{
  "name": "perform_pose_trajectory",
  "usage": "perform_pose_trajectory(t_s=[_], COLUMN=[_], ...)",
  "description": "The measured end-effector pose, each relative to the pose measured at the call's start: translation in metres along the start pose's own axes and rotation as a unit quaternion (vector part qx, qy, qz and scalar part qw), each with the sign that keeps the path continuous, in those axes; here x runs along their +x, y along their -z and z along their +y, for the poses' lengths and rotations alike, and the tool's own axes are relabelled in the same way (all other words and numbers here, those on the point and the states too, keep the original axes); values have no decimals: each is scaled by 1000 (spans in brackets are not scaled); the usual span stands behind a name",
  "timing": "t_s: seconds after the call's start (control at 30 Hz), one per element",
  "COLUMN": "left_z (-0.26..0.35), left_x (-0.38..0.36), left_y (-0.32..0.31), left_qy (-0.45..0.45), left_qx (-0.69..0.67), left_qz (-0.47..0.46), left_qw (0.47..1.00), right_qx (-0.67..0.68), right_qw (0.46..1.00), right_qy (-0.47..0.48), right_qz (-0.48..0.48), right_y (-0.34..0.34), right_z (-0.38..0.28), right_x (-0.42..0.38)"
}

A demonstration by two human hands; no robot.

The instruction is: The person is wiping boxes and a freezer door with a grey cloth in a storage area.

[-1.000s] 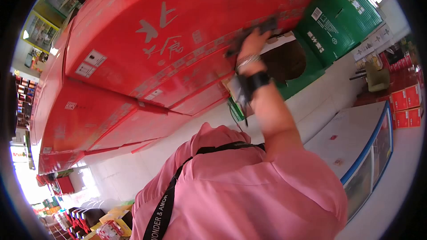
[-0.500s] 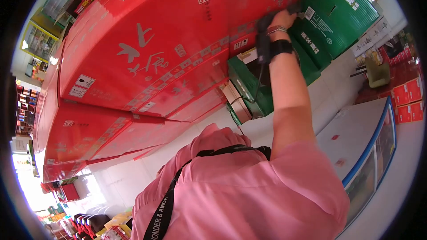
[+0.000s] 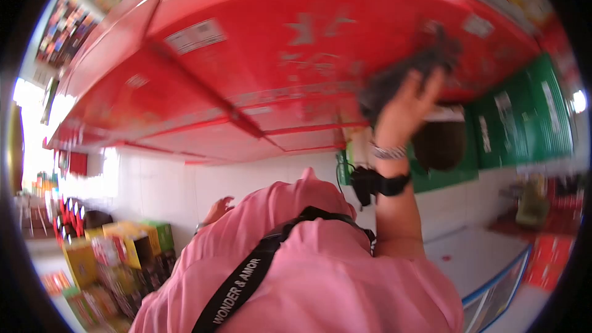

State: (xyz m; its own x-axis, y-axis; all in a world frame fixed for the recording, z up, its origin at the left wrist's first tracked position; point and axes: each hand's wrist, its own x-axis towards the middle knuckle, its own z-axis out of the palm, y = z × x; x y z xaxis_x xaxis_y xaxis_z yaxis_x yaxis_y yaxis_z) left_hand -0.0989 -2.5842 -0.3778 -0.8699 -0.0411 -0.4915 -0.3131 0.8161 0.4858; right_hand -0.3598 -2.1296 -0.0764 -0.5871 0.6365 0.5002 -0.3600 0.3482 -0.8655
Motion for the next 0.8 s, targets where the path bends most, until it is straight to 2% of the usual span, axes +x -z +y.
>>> perform_pose_trajectory(t_s=[0.03, 0.07, 0.1, 0.13, 0.17, 0.23, 0.27, 0.37, 0.4, 0.5, 0.53, 0.63, 0.67, 0.8], left_z=[14, 19, 17, 12, 8, 8, 10, -3, -8, -32, -41, -58, -65, -87], left_x=[-2, -5, -4, -3, -7, -15, -22, -44, -52, -76, -85, -105, -110, -126], left_y=[6, 10, 6, 1, -3, -4, -1, -8, -13, -26, -35, -49, -54, -62], left_qy=[-8, -15, -12, -15, -3, 13, 58, 104, 117, 140, 144, 164, 167, 167], left_qx=[5, 9, -1, -12, -15, -16, -30, -43, -44, -41, -41, -59, -65, -76], left_qz=[17, 33, 44, 54, 58, 61, 38, 42, 36, 27, 35, 45, 50, 67], left_qw=[1000, 999, 999, 998, 998, 998, 997, 993, 992, 989, 988, 984, 983, 981], right_qx=[-35, 15, -14, -30, -34, -168, -109, -134, -93, -55, -93, -122, -78, -18], right_qw=[998, 998, 991, 969, 949, 872, 877, 887, 906, 836, 811, 765, 789, 814], right_qy=[46, 55, 129, 243, 306, 443, 456, 437, 400, 533, 566, 594, 571, 562], right_qz=[4, 0, -22, -41, -69, -122, -106, -63, -103, -118, -112, -217, -214, -144], right_y=[6, 9, 14, 13, 9, -9, -29, -54, -63, -100, -109, -131, -140, -163], right_z=[-2, -1, -5, -7, -6, 4, 4, 9, 6, -30, -35, -59, -70, -89], right_x=[0, -1, -3, -2, -3, 7, 2, -10, -20, -49, -61, -96, -110, -134])
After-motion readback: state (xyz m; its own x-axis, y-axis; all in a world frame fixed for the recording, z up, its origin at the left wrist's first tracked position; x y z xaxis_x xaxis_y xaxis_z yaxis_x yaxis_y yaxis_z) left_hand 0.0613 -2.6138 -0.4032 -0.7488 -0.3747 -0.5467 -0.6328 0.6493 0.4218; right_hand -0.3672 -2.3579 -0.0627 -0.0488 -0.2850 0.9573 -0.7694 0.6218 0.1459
